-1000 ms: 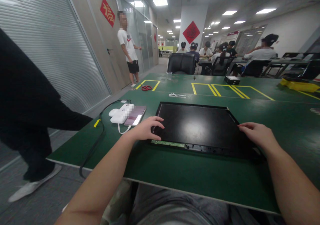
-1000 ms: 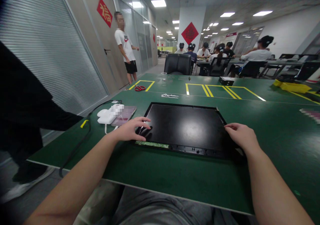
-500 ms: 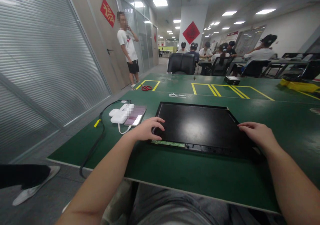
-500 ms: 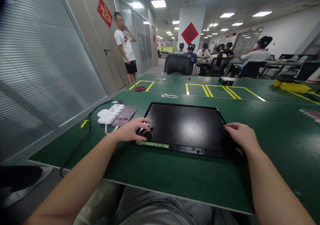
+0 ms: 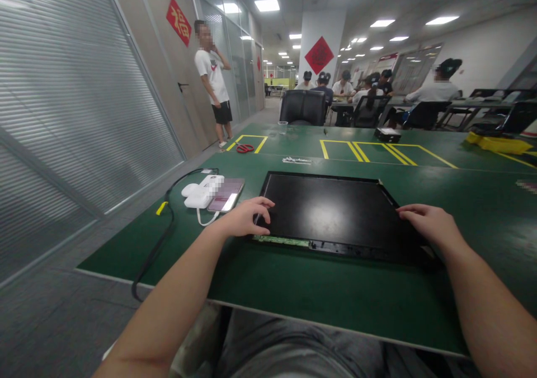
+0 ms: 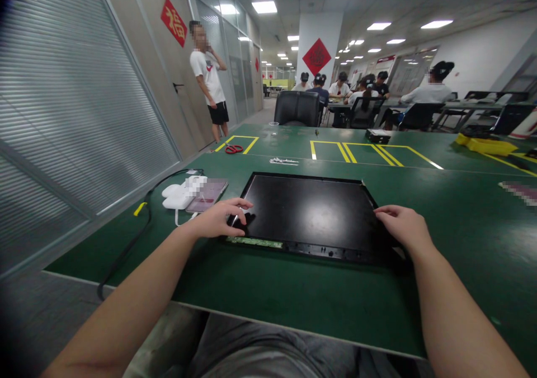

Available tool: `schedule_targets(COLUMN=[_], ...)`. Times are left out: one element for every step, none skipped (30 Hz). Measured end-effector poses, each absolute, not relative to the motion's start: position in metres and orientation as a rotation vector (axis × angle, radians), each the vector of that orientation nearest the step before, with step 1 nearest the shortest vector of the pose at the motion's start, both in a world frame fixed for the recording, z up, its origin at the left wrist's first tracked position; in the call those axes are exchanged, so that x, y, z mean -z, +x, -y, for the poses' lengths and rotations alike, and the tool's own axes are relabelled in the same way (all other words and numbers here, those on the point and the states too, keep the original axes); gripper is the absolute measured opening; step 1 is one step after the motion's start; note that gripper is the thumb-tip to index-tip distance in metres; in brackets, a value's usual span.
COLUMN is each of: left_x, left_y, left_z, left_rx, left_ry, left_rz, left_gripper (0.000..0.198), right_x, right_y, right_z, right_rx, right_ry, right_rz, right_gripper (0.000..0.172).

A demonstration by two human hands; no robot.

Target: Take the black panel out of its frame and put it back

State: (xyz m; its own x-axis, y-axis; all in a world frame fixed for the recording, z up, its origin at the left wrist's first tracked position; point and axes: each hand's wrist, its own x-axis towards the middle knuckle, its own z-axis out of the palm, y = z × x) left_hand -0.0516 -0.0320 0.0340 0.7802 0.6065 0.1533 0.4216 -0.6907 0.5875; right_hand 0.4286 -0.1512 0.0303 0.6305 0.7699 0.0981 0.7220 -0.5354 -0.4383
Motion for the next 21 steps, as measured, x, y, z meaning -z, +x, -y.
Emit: schedule_targets(left_x=[-0.034,-0.034,-0.035,-0.035,-0.036,-0.036,-0.035,-0.035,-0.034,-0.033,-0.031,-0.029,-0.027,-0.025,-0.023,-0.021,-0.019,-0.018,-0.016,-0.014,-0.013], left_y=[-0.051,-0.051,-0.051,-0.051,-0.051,-0.051,-0.051,-0.051,-0.051,-0.050,-0.049,-0.049,-0.048,-0.047,-0.046,-0.045,-0.045,-0.045,-0.045,-0.045,-0.046], left_z=[0.032,0.032,0.033,0.033,0.034,0.034,0.034,0.034,0.034,0.034,0.033,0.033,0.032,0.031,0.030,0.029,0.028,0.026,0.024,0.023,0.021], left_rx=[-0.464,-0.467,-0.468,-0.466,-0.463,-0.460,-0.456,-0.456,-0.467,-0.486,-0.512,-0.559,-0.594,-0.635,-0.665,-0.685,-0.699,-0.703,-0.700,-0.689,-0.677], left_ry=[2.428,2.426,2.426,2.430,2.435,2.441,2.448,2.455,2.459,2.461,2.460,2.455,2.451,2.447,2.445,2.441,2.433,2.420,2.402,2.379,2.357], left_rz=[-0.767,-0.767,-0.766,-0.766,-0.768,-0.771,-0.774,-0.778,-0.787,-0.804,-0.829,-0.873,-0.920,-0.978,-1.038,-1.098,-1.160,-1.217,-1.268,-1.312,-1.346], left_gripper=[0.015,0.015,0.015,0.015,0.015,0.016,0.017,0.021,0.025,0.030,0.035,0.036,0.037,0.037,0.037,0.037,0.037,0.038,0.039,0.041,0.042], right_x=[-0.030,-0.029,-0.029,-0.029,-0.028,-0.027,-0.026,-0.026,-0.025,-0.024,-0.023,-0.022,-0.022,-0.021,-0.021,-0.021,-0.021,-0.021,-0.021,-0.021,-0.021], right_y=[0.429,0.429,0.429,0.429,0.429,0.430,0.431,0.432,0.433,0.434,0.436,0.437,0.438,0.439,0.440,0.440,0.441,0.442,0.443,0.444,0.445], right_z=[0.151,0.151,0.151,0.151,0.151,0.151,0.151,0.151,0.151,0.150,0.150,0.150,0.150,0.150,0.150,0.150,0.150,0.150,0.150,0.149,0.149], right_rx=[-0.146,-0.150,-0.157,-0.161,-0.160,-0.155,-0.146,-0.131,-0.114,-0.104,-0.101,-0.102,-0.107,-0.115,-0.120,-0.120,-0.113,-0.101,-0.082,-0.060,-0.043], right_ry=[-2.413,-2.416,-2.420,-2.423,-2.424,-2.426,-2.425,-2.420,-2.411,-2.402,-2.394,-2.388,-2.386,-2.386,-2.387,-2.388,-2.389,-2.391,-2.395,-2.401,-2.408], right_rz=[1.175,1.171,1.168,1.166,1.163,1.161,1.158,1.161,1.167,1.175,1.179,1.177,1.166,1.150,1.132,1.116,1.103,1.097,1.095,1.095,1.096], right_gripper=[0.031,0.031,0.032,0.032,0.032,0.032,0.032,0.031,0.031,0.030,0.030,0.029,0.028,0.027,0.026,0.025,0.025,0.024,0.024,0.024,0.024])
